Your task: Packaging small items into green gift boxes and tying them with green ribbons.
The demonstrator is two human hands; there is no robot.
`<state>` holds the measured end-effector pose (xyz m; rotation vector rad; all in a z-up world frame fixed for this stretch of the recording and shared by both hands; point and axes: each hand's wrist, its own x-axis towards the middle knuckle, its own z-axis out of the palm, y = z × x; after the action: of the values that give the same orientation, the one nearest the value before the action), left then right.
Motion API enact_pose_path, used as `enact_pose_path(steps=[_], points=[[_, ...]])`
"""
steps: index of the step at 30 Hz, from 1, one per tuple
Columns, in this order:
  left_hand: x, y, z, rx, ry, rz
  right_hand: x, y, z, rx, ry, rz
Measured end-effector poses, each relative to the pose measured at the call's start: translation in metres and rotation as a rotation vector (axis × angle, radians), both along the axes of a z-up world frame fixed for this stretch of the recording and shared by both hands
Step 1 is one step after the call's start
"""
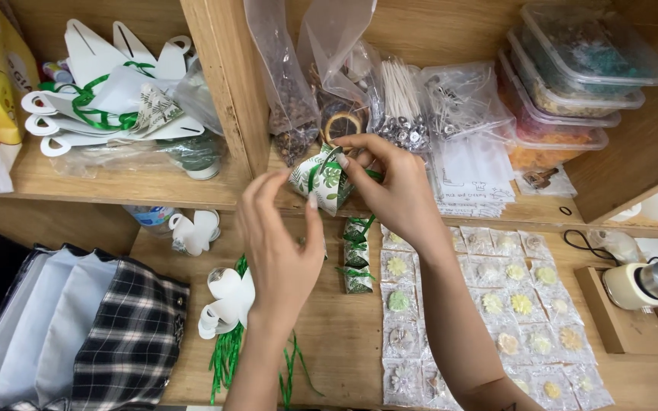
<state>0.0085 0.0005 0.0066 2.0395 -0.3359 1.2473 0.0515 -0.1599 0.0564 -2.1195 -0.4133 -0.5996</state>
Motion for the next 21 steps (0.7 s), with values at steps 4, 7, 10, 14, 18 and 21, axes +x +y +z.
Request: enact_pose_path(steps=[4, 7, 10, 14, 18, 21], points=[[0.022, -0.004, -0.005, -0.164, 0.236, -0.293, 0.000, -0.003, -0.002, -0.008, -0.039, 0.013], [0.022, -0.009, 0.001, -0.222, 0.290, -0.316, -0.004, -0.001, 0.001, -0.008, -0.031, 0.004], [0.029, -0.011, 0.002, -0.372, 0.381, -0.400, -0.006, 0.000, 0.004, -0.026, -0.022, -0.019], [0.039, -0.010, -0.001, -0.378, 0.384, -0.373, -0.007, -0.002, 0.005, -0.023, -0.003, -0.016], [0.042, -0.014, 0.009, -0.335, 0.392, -0.347, -0.009, -0.002, 0.006, -0.039, -0.026, -0.072], [0.049, -0.016, 0.006, -0.264, 0.365, -0.316, -0.009, -0.004, 0.006, -0.049, -0.034, -0.076]])
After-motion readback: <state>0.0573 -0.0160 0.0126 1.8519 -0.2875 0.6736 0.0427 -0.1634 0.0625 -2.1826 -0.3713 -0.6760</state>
